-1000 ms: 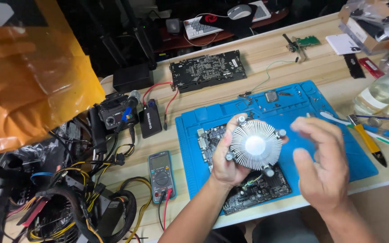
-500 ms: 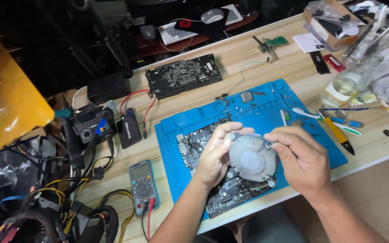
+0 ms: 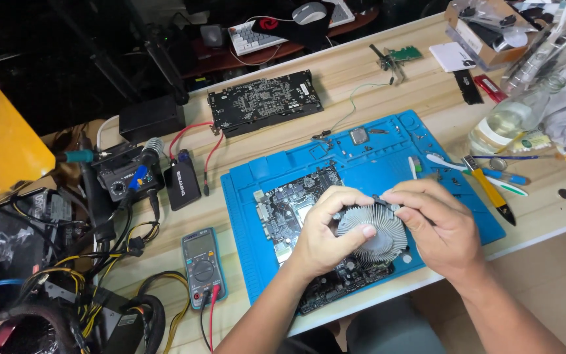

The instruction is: Assembling a CPU cooling fan by snapping the fan unit onto the metal heatsink and then positioning it on the motherboard.

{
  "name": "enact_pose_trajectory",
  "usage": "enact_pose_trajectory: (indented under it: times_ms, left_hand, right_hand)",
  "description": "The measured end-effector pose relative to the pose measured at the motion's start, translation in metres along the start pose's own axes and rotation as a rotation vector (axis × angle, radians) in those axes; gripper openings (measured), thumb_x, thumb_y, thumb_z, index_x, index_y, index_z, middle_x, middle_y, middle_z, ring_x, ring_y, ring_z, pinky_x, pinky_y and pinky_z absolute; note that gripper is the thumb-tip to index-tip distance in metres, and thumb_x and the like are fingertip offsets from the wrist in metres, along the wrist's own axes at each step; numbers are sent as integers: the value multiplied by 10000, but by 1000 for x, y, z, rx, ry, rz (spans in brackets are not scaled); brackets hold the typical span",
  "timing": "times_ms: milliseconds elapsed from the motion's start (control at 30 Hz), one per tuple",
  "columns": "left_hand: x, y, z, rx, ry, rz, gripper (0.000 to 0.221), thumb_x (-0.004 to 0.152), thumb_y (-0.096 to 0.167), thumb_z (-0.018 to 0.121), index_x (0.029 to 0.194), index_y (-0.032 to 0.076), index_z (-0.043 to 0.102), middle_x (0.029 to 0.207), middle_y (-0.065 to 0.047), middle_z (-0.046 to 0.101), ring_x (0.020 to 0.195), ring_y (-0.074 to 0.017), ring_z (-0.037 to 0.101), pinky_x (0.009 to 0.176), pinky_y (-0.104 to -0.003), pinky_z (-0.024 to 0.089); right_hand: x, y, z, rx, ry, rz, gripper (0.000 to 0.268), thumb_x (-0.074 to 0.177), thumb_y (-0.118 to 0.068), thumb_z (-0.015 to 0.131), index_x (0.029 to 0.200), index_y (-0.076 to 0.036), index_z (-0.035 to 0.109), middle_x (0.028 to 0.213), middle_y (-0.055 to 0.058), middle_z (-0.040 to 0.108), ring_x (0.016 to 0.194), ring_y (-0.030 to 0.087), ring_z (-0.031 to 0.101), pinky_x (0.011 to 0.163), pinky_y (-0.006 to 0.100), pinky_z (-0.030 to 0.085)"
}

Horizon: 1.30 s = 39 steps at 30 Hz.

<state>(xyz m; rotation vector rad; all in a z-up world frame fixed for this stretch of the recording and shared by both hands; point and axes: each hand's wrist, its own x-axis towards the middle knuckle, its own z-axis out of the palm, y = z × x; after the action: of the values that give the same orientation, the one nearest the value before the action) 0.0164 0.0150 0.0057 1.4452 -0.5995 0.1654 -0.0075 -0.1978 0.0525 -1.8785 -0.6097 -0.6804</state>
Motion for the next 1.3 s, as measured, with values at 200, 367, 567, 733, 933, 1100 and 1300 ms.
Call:
enact_pose_trajectory:
  times_ms: [200, 367, 567, 733, 933, 1100, 1300]
  left_hand:
    - [-4, 8, 5, -53, -14, -17, 362, 981, 281, 849, 1283, 89, 795, 1221, -123, 695, 1218, -265, 688, 1116, -464, 519]
    - [-3, 7, 5, -62, -26, -7, 369, 967, 279, 861, 1276, 90, 796, 1226, -124, 703, 1213, -266, 695, 1106, -469, 527]
    - [-2, 3, 2, -75, -34, -20, 364, 962, 271, 864, 1267, 81, 802, 1215, -121, 709, 1205, -266, 700, 1096, -466, 535]
    - [-3, 1, 4, -98, -33, -44, 362, 936, 238, 888, 1245, 65, 811, 1202, -133, 716, 1188, -270, 704, 1084, -467, 542]
    - [-3, -2, 4, -91, -61, -48, 371, 942, 241, 886, 1262, 72, 805, 1211, -128, 714, 1197, -277, 706, 1083, -478, 546]
    - [-3, -2, 7, -88, -81, -73, 364, 929, 218, 888, 1250, 67, 807, 1208, -133, 719, 1200, -292, 695, 1106, -490, 537]
    - [-4, 0, 8, -71, -40, -38, 380, 920, 243, 900, 1261, 100, 810, 1211, -92, 701, 1206, -259, 688, 1101, -455, 537]
  right_hand:
    - [-3, 8, 1, 38, -17, 57, 172, 1071, -40, 669, 1106, 30, 823, 1060, 170, 784, 940, 279, 757, 938, 450, 616]
    - [-10, 8, 1, -10, -8, 61, 196, 1097, -59, 638, 1117, 30, 811, 1088, 170, 772, 976, 301, 762, 959, 457, 610]
    - [-10, 8, 5, -12, -3, 67, 201, 1108, -51, 620, 1123, 30, 803, 1088, 165, 766, 984, 303, 760, 963, 458, 605]
    - [-10, 9, 2, 3, 10, 83, 180, 1094, -23, 641, 1108, 39, 809, 1097, 173, 772, 1003, 286, 761, 967, 439, 604]
    - [-10, 11, -1, 46, 4, 140, 148, 1058, 1, 688, 1062, 36, 831, 1036, 160, 795, 941, 223, 758, 921, 416, 613]
    - [-12, 11, -5, 35, 0, 145, 124, 1018, -2, 740, 1060, 34, 850, 1019, 157, 811, 917, 224, 780, 881, 390, 625]
    - [2, -17, -3, 10, -9, 100, 166, 1026, -43, 724, 1105, 15, 858, 1089, 158, 835, 982, 249, 808, 919, 414, 641]
